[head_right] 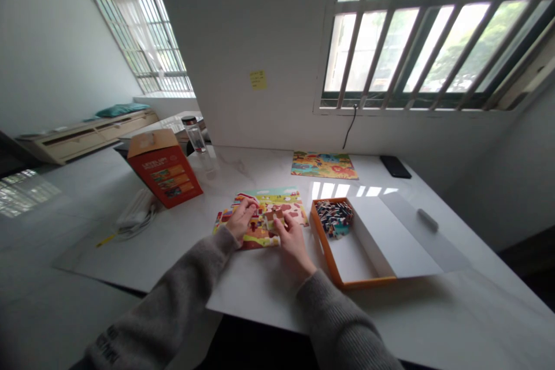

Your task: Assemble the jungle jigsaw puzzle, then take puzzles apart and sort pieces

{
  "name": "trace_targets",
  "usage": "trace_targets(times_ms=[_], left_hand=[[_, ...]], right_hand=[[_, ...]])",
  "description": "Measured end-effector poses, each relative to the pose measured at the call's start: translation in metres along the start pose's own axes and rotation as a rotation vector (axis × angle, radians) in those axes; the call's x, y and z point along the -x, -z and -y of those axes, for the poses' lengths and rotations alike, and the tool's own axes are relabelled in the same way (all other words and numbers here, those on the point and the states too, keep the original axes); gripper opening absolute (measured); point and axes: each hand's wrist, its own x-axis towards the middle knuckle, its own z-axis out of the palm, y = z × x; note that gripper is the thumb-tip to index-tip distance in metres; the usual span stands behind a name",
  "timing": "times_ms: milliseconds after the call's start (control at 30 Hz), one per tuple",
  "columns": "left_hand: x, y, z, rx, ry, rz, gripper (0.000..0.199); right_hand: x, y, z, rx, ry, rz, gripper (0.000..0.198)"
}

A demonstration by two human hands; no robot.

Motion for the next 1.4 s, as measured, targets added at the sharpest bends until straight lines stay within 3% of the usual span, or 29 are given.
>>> trace_targets(times_ms=[100,267,333,400,533,700,833,933,1033,1133,1200,1300,1400], left_hand=[[0.018,-0.036,-0.006,0.118,0.001,0.066,0.042],[0.030,-0.058,-0.005,0.427,0.264,0.292,0.063],[0.030,-0.059,-0.004,0.529,0.301,0.292,0.065],[0.026,-0.056,-0.001,0.578,0.277,0.205,0.061],[0.019,-0.046,0.006,0.348,0.231,0.041,0.046],[0.015,-0.038,0.010,0.036,0.181,0.029,0.035],[0.008,-0.031,0.012,-0.042,0.245,0.087,0.033],[0.002,-0.023,0.017,-0.082,0.253,0.112,0.031],[-0.001,-0.019,0.022,-0.074,0.267,0.123,0.029],[-0.002,-0.018,0.025,-0.074,0.265,0.112,0.033],[-0.002,-0.019,0.024,-0.074,0.269,0.099,0.034],[0.001,-0.022,0.017,0.040,0.296,0.078,0.032],[0.006,-0.028,0.005,0.343,0.326,0.130,0.032]], right_hand=[[0.002,0.002,0.001,0.143,0.056,-0.082,0.038],[0.004,0.004,0.005,0.383,0.228,-0.093,0.034],[0.003,0.006,0.005,0.423,0.267,-0.084,0.037],[0.001,0.011,0.001,0.513,0.290,-0.107,0.041],[-0.001,0.025,-0.015,0.850,0.245,-0.234,0.049],[0.000,0.030,-0.025,1.108,0.100,-0.271,0.055],[-0.010,0.033,-0.024,0.997,0.015,-0.318,0.047],[-0.021,0.034,-0.025,0.747,0.031,-0.346,0.044],[-0.026,0.031,-0.023,0.476,0.009,-0.290,0.051],[-0.024,0.028,-0.013,0.447,0.028,-0.267,0.049],[-0.020,0.027,-0.005,0.479,0.122,-0.354,0.045],[-0.014,0.023,0.004,0.367,0.189,-0.399,0.047],[-0.012,0.010,0.005,0.235,0.151,-0.219,0.045]])
